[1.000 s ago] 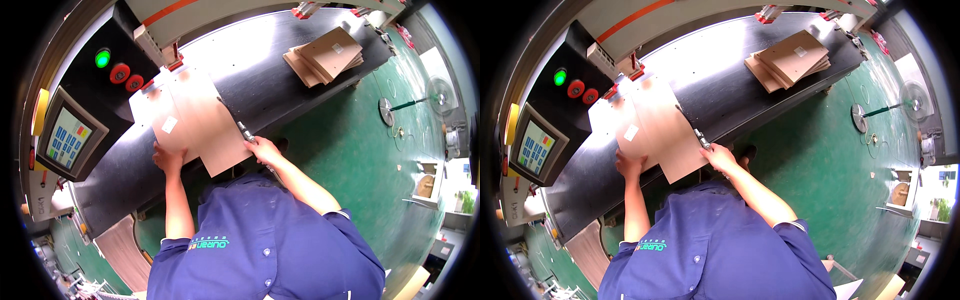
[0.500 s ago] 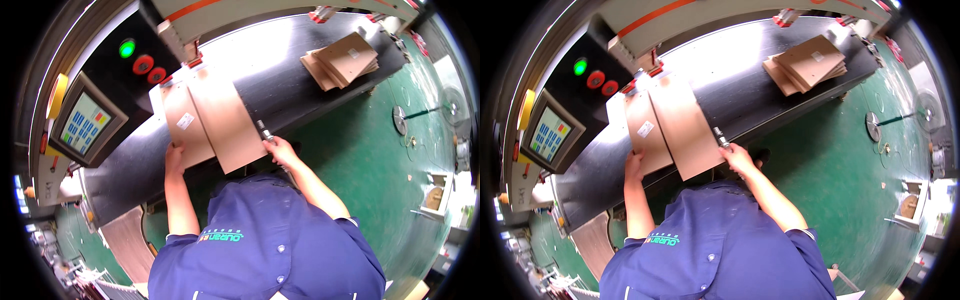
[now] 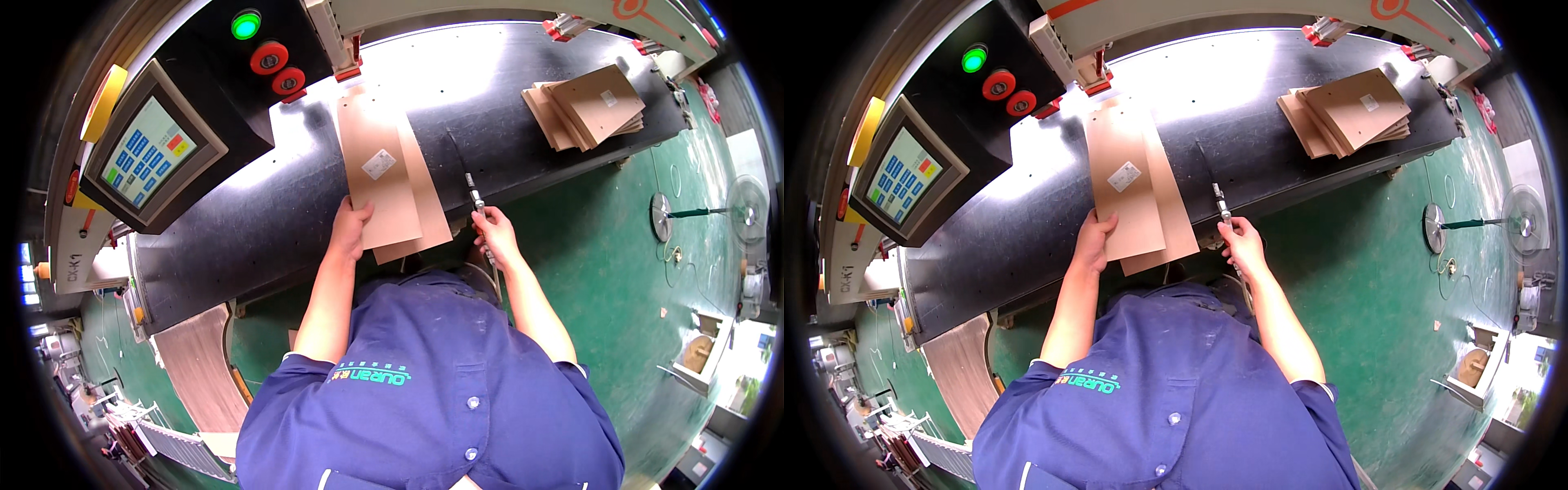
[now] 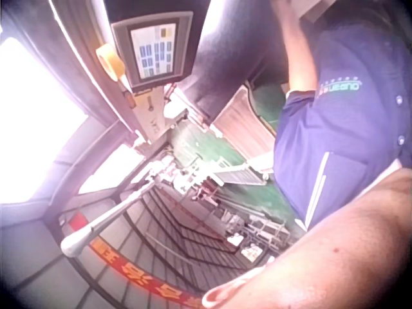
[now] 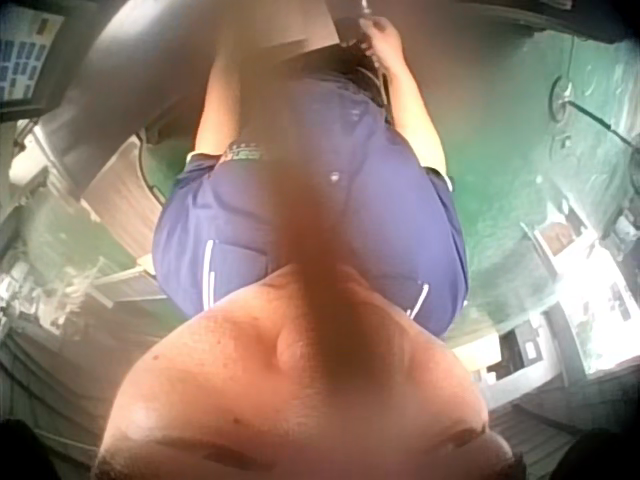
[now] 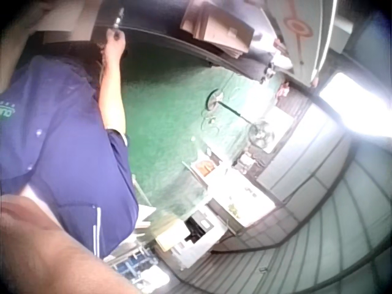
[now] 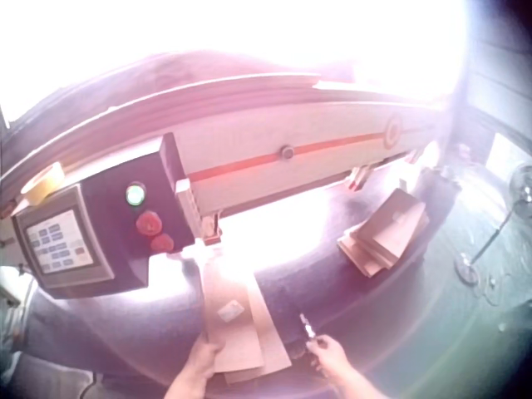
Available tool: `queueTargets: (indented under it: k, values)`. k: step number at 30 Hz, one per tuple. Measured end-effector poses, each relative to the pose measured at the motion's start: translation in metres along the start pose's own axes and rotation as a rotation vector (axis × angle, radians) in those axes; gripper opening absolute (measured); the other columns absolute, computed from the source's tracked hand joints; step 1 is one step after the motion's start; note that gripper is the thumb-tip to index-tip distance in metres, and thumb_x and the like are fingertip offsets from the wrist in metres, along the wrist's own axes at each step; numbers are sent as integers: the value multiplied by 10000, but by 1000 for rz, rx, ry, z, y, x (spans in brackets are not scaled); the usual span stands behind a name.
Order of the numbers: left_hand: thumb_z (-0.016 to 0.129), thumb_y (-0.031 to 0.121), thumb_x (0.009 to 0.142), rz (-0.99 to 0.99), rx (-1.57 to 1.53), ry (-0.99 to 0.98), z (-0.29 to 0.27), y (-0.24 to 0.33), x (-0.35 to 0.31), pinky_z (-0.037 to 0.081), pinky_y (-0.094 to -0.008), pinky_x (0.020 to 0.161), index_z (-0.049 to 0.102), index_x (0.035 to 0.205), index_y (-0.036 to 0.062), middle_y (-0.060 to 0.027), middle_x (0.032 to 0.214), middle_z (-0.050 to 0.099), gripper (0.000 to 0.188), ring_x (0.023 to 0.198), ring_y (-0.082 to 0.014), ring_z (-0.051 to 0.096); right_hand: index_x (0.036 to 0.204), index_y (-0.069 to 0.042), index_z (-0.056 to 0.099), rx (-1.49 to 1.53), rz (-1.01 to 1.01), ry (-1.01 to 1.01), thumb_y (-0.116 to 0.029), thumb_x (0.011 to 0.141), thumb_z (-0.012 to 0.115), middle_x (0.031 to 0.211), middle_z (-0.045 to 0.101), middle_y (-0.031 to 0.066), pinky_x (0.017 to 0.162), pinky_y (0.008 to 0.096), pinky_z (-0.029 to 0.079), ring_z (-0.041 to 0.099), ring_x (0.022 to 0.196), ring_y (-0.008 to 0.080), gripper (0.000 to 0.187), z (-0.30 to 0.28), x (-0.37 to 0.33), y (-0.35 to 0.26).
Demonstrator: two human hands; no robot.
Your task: The person uses a woodworking machine by interacting with a touch screen control panel, then places and cleans several wooden boards on a conveyor belt using a handheld air nozzle, eventually stacking the boards.
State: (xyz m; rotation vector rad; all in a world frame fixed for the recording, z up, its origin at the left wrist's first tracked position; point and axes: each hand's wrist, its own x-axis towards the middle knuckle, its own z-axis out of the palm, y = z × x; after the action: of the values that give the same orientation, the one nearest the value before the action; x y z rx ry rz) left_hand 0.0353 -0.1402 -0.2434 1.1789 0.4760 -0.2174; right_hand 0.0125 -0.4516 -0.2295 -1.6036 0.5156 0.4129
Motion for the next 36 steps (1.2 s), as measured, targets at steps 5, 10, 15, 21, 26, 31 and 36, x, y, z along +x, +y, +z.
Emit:
queueTargets:
  k: [5, 10, 15, 21, 26, 31, 36]
  values:
    - [610, 76, 928, 10, 84, 5, 17, -10, 2, 465, -362, 977, 432, 1311, -50, -163, 1220, 592, 440, 1113, -248, 598, 1279, -4, 527, 83, -16, -1, -253, 947, 662, 930, 640, 98, 401, 229, 435, 570, 473, 110, 436, -29, -13, 14]
    - [650, 225, 901, 97, 567, 52, 18, -10, 3, 478, -382, 962, 503, 1261, -83, -243, 1206, 627, 496, 1113, -318, 630, 1334, 0, 497, 107, -17, 19, -80, 842, 739, 1077, 640, 118, 492, 243, 456, 593, 576, 115, 554, -50, -37, 34]
    - [624, 507, 863, 42, 1189, 73, 28, 20, -13, 505, -424, 924, 583, 1212, -47, -255, 1152, 668, 656, 1107, -375, 640, 1272, -23, 548, -133, 94, -18, -64, 765, 788, 1084, 648, 79, 532, 243, 453, 584, 624, 110, 562, -104, -58, 83]
    - [615, 582, 865, 3, 1370, 157, 28, 26, -23, 519, -425, 751, 594, 956, 18, -162, 887, 703, 571, 865, -361, 685, 1205, -23, 566, -453, 415, 64, -78, 699, 811, 893, 662, 56, 522, 278, 469, 577, 604, 128, 565, -153, -61, 161]
    - [585, 580, 892, -3, 1226, 163, 7, 11, -33, 503, -444, 700, 557, 910, 38, -163, 799, 678, 543, 801, -365, 677, 1344, -2, 502, -831, 475, 14, -123, 709, 792, 952, 697, 190, 561, 374, 541, 683, 657, 242, 708, -110, -53, 130]
    - [578, 540, 922, -50, 1130, 186, -10, -2, -57, 495, -429, 686, 554, 919, 32, -173, 770, 659, 509, 768, -366, 663, 1281, -25, 573, -1076, 498, -169, -178, 744, 687, 1090, 690, 235, 793, 404, 563, 710, 904, 304, 570, -115, -39, 154]
    - [566, 503, 960, -157, 871, 231, -35, -32, -80, 490, -366, 666, 555, 939, 25, -113, 722, 624, 479, 671, -237, 614, 1123, -50, 658, -1234, 328, -278, -180, 770, 587, 1146, 677, 212, 956, 466, 500, 626, 1126, 366, 383, -87, -11, 153]
